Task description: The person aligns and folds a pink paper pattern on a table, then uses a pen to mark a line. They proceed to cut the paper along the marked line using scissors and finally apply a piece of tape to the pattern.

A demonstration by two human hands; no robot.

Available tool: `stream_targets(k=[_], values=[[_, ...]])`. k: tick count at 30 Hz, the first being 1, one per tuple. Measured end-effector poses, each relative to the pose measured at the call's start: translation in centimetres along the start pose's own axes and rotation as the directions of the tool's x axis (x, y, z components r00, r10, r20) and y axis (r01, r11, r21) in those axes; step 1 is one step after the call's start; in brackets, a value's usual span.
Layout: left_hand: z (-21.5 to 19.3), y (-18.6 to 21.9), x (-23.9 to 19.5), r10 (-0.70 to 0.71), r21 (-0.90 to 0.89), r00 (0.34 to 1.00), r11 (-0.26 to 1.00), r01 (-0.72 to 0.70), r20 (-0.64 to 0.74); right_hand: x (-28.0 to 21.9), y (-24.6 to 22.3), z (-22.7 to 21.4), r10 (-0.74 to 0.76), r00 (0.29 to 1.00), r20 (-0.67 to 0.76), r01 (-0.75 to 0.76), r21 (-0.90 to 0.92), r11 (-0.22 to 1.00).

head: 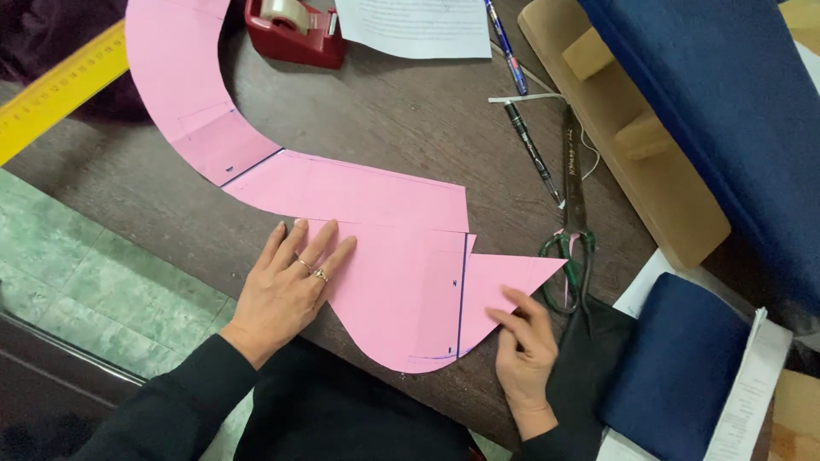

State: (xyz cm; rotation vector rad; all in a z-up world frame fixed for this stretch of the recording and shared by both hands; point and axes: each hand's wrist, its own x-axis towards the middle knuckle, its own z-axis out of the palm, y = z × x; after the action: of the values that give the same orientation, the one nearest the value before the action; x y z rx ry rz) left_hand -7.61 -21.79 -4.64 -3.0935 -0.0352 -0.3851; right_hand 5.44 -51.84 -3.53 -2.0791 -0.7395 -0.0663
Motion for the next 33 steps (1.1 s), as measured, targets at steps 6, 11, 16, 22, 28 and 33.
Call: stream_targets(k=[6,11,16,22,28,33], values=[[0.3,0.0,-0.1,-0.016,-0.015,1.000,1.000,0.015,-0.019,1.9,-4.4,0.5,-0.057,0.990,-0.127,0.033,-0.184,0.982],[1.0,0.2,-0.2,-0.034,-0.015,0.998,0.999,0.033,-0.046,5.9,-7.1,6.1,-0.192,0.973,0.131,0.204,-0.091,0.975],[1.7,0.3,-0.5,-0.066,-0.053,0.995,0.997,0.062,-0.078,4.9,-6.6,10.7,-0.292,0.877,0.381,0.374,-0.163,0.913],[1.6,0.4,-0.3,-0.077,-0.070,0.992,0.995,0.070,-0.103,4.9,-2.9,11.2,-0.271,0.866,0.421,0.418,-0.310,0.854],[1.5,0.6,-0.2,-0.101,-0.075,0.989,0.993,0.094,-0.104,5.5,-2.1,10.1,-0.233,0.871,0.433,0.395,-0.333,0.856],[1.3,0.6,-0.2,-0.111,-0.079,0.989,0.992,0.103,-0.096,5.5,-1.9,10.2,-0.214,0.867,0.450,0.387,-0.340,0.857]])
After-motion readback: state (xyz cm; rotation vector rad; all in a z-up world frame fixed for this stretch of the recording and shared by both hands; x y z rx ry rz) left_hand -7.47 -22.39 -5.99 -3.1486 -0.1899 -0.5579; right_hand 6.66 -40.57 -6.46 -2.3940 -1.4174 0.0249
